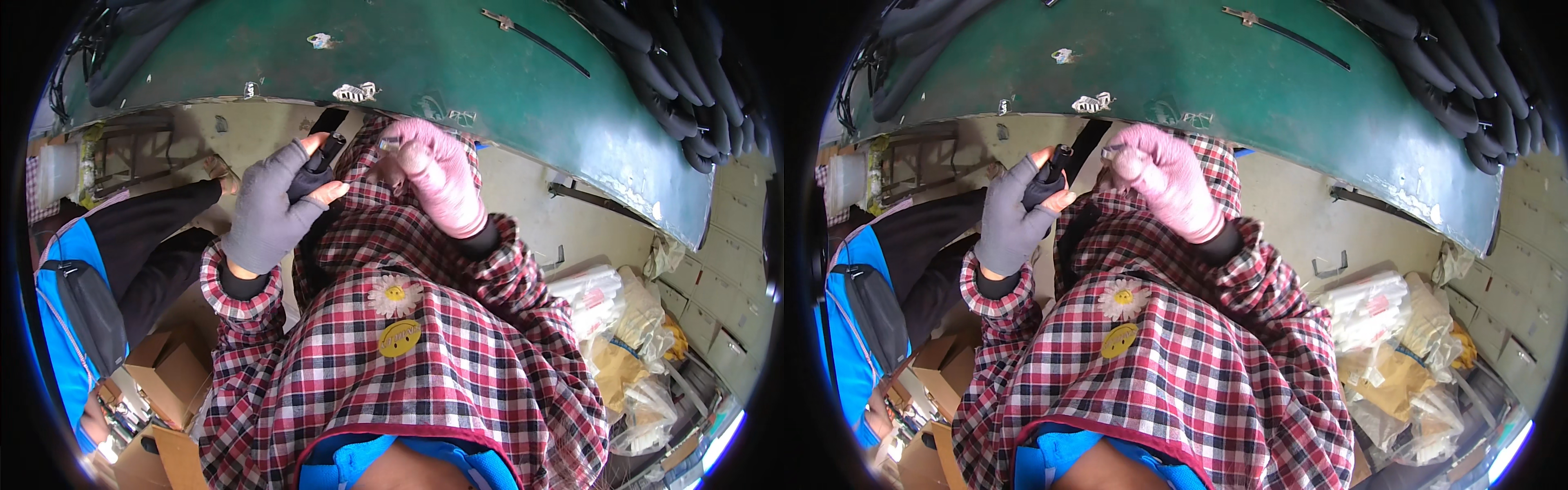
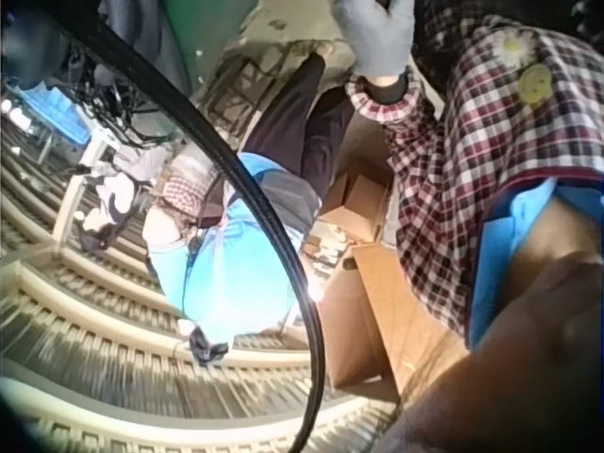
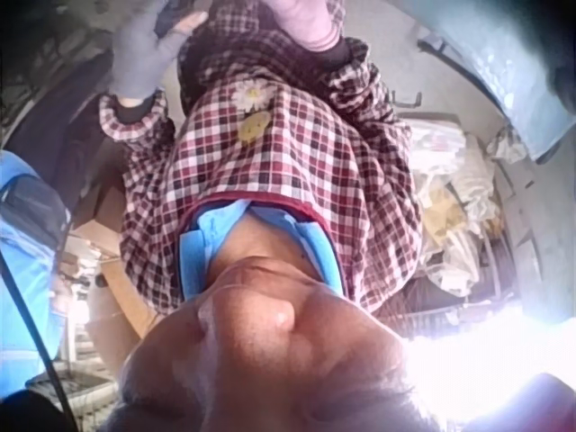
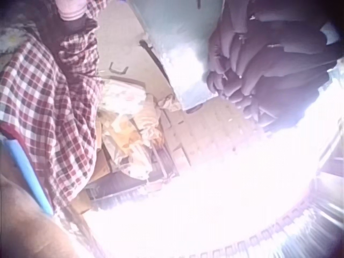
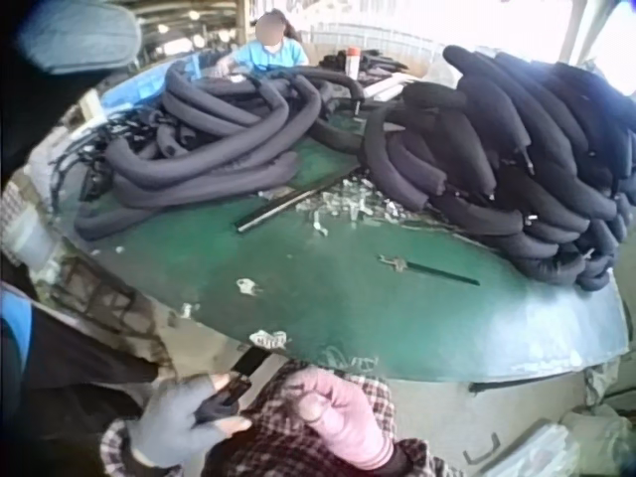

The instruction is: The person repeatedly picks up a black foam-covered handle and a small metal clip from a green workbench. They insert the clip into the end of the handle and then place the assembled unit on a growing pile to the right. The process is repeated continuously.

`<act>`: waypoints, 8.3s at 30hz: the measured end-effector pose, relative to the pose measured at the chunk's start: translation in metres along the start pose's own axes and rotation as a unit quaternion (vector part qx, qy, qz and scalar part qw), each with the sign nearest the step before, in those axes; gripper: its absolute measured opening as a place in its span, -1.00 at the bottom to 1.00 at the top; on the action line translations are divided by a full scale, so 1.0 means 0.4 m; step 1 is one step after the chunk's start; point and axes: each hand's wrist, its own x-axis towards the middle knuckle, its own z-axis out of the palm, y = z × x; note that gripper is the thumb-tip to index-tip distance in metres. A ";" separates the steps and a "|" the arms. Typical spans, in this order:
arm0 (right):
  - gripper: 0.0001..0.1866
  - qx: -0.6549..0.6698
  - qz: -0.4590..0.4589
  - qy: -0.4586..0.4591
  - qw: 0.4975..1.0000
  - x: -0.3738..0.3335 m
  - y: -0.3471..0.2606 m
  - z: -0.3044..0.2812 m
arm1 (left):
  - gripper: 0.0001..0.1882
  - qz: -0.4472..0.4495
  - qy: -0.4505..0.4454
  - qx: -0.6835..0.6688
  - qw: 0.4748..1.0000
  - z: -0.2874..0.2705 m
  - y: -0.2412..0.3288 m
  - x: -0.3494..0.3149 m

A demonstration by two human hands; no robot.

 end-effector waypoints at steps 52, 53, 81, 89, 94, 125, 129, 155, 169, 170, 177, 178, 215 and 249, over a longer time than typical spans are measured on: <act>-0.67 -0.081 0.170 -0.258 0.948 -0.069 0.147 -0.059 | -0.64 -0.021 -0.044 -0.025 0.999 0.089 -0.011 -0.115; -0.68 -0.098 0.166 -0.254 0.948 -0.071 0.144 -0.060 | -0.64 -0.022 -0.046 -0.039 0.998 0.092 -0.015 -0.115; -0.52 0.144 0.222 0.107 0.958 -0.100 0.079 0.070 | -0.70 0.115 0.134 0.090 0.980 0.167 0.015 -0.053; -0.63 0.063 0.069 0.210 0.973 -0.064 0.074 0.099 | -0.65 0.072 0.150 0.009 0.986 0.158 0.046 -0.013; -0.60 0.133 0.035 0.145 0.980 -0.038 0.077 0.093 | -0.69 0.110 0.188 -0.018 0.976 0.144 0.047 0.017; -0.73 0.125 -0.043 0.190 0.973 -0.011 0.019 0.116 | -0.83 0.038 0.233 -0.069 0.969 0.154 0.068 0.053; -0.69 0.109 -0.060 0.180 0.976 -0.001 -0.028 0.107 | -0.83 0.058 0.213 -0.020 0.975 0.140 0.058 0.034; -0.60 0.174 0.131 0.113 0.970 -0.042 -0.020 0.035 | -0.73 0.070 0.071 0.137 0.986 0.172 0.039 0.007; -0.57 0.083 0.062 0.080 0.991 -0.081 0.020 0.062 | -0.74 0.099 0.045 0.150 0.983 0.149 0.024 -0.032; -0.58 0.092 0.064 0.084 0.990 -0.088 0.025 0.061 | -0.73 0.100 0.057 0.141 0.983 0.155 0.027 -0.037; -0.59 0.164 0.054 0.096 0.980 -0.122 0.050 0.056 | -0.76 0.105 0.065 0.172 0.977 0.190 0.011 -0.063; -0.59 0.179 0.061 0.103 0.977 -0.125 0.052 0.056 | -0.73 0.109 0.061 0.177 0.976 0.193 0.006 -0.066; -0.62 -0.190 0.036 -0.164 0.967 0.009 0.208 0.085 | -0.56 -0.076 0.043 0.013 0.996 0.057 0.007 0.037; -0.80 -0.755 -0.083 0.103 0.642 0.016 -0.340 -0.159 | -0.47 -0.028 0.063 -0.006 0.998 0.091 -0.022 -0.010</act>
